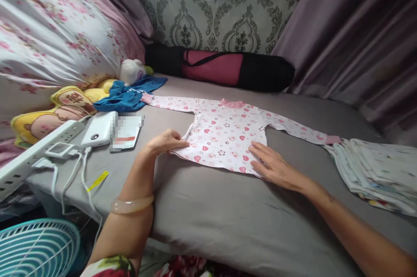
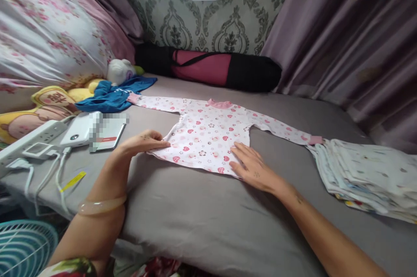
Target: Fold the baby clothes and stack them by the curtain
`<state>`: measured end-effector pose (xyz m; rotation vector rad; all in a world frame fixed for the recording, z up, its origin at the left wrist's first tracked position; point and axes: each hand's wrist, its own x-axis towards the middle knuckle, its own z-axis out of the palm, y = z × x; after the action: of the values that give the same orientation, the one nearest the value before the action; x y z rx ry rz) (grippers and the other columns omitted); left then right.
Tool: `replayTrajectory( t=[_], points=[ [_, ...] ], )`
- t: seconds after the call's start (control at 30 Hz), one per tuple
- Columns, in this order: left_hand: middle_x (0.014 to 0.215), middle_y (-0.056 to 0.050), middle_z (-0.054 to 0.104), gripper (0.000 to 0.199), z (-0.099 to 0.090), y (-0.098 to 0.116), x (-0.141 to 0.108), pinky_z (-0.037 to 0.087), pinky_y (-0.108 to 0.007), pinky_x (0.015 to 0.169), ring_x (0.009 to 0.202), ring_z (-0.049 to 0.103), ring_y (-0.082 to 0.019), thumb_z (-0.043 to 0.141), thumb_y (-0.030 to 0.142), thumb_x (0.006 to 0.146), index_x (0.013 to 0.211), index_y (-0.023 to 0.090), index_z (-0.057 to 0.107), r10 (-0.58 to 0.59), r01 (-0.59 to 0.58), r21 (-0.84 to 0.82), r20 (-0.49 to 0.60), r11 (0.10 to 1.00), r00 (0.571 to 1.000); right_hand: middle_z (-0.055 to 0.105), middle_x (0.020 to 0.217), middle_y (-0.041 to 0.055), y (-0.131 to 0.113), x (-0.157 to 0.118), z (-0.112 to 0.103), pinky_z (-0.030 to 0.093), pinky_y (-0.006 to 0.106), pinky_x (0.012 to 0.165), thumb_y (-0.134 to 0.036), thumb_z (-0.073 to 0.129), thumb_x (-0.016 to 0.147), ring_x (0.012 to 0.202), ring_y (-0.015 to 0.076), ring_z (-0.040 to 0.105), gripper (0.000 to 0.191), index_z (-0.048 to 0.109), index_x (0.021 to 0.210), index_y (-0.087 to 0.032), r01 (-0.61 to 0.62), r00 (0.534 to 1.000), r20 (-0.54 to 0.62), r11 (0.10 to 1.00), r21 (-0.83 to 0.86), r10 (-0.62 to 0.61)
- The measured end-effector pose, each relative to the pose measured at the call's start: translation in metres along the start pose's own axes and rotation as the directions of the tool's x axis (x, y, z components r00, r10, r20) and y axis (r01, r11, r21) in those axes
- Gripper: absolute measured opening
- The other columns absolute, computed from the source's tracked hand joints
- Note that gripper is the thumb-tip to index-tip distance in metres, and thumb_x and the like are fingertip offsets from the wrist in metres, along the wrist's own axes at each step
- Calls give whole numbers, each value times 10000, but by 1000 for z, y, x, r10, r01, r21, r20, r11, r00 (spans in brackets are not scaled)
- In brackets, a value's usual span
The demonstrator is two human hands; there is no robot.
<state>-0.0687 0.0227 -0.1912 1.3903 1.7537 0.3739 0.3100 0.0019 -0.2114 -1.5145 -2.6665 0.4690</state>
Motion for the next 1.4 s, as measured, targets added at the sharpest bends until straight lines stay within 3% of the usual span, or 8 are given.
replayTrajectory(
  t=[0.17, 0.4, 0.57, 0.7, 0.8, 1.0, 1.2, 1.4],
  points=[
    [510, 15, 540, 288, 0, 1, -9, 325, -208, 429, 471, 497, -126, 781, 381, 518, 612, 174, 603, 3, 1, -138, 32, 990, 999, 445, 1485, 77, -7, -42, 2, 373, 433, 1111, -512, 494, 917, 1354, 266, 418, 501, 560, 1334, -243, 36, 997, -72, 998, 59, -32],
    [524, 59, 508, 316, -4, 16, -16, 263, -160, 370, 417, 418, -61, 790, 346, 639, 899, 192, 695, -56, 13, -418, -91, 908, 994, 638, 1276, 63, 3, -48, 13, 446, 414, 1053, -347, 369, 989, 1199, 224, 569, 373, 609, 1256, -244, 151, 959, -254, 985, 81, -126],
    [604, 11, 562, 107, 0, 18, 1, 346, -108, 370, 430, 411, -10, 757, 160, 734, 781, 106, 677, -71, -2, -871, -42, 491, 997, 667, 1228, 47, 10, -33, 5, 480, 383, 991, -422, 362, 978, 1129, 234, 612, 402, 622, 1237, -259, 38, 953, -301, 973, 229, 34],
    [744, -45, 640, 118, 9, 22, 7, 538, -131, 597, 655, 607, -71, 700, -1, 711, 757, 96, 651, -28, -28, -965, -37, 259, 999, 715, 1036, 49, 26, -11, -1, 541, 358, 808, -536, 441, 918, 840, 212, 665, 462, 641, 1205, -233, -100, 947, -219, 864, 494, 235],
    [802, -49, 659, 216, 16, 23, 9, 545, -150, 678, 738, 629, -89, 680, -72, 621, 771, 82, 662, 49, -66, -954, -54, 291, 997, 689, 827, 16, 37, 3, -4, 526, 303, 644, -595, 534, 844, 629, 151, 596, 522, 663, 1149, -192, -131, 958, -111, 746, 653, 265],
    [737, -12, 633, 388, 27, 21, 16, 465, -180, 625, 661, 577, -76, 716, 3, 491, 865, 90, 654, 33, -149, -857, -152, 494, 988, 670, 778, 7, 40, 11, -23, 498, 279, 659, -562, 762, 647, 674, 144, 597, 538, 693, 1010, -171, -161, 976, 26, 630, 760, 218],
    [657, 11, 585, 348, 29, 13, 22, 407, -224, 566, 574, 510, -95, 740, 341, 570, 847, 150, 653, 57, -294, -622, -372, 725, 927, 654, 774, 5, 34, 11, -35, 500, 268, 708, -645, 720, 676, 720, 147, 590, 467, 681, 823, -203, -88, 944, -124, 599, 796, 304],
    [641, 4, 599, 387, 19, 19, 9, 398, -244, 639, 669, 545, -132, 664, 565, 709, 719, 178, 647, 149, -457, -467, -557, 757, 817, 684, 854, 37, 30, 10, -41, 492, 309, 805, -682, 624, 763, 842, 184, 618, 509, 681, 866, -188, -12, 923, -207, 560, 828, 325]
  ],
)
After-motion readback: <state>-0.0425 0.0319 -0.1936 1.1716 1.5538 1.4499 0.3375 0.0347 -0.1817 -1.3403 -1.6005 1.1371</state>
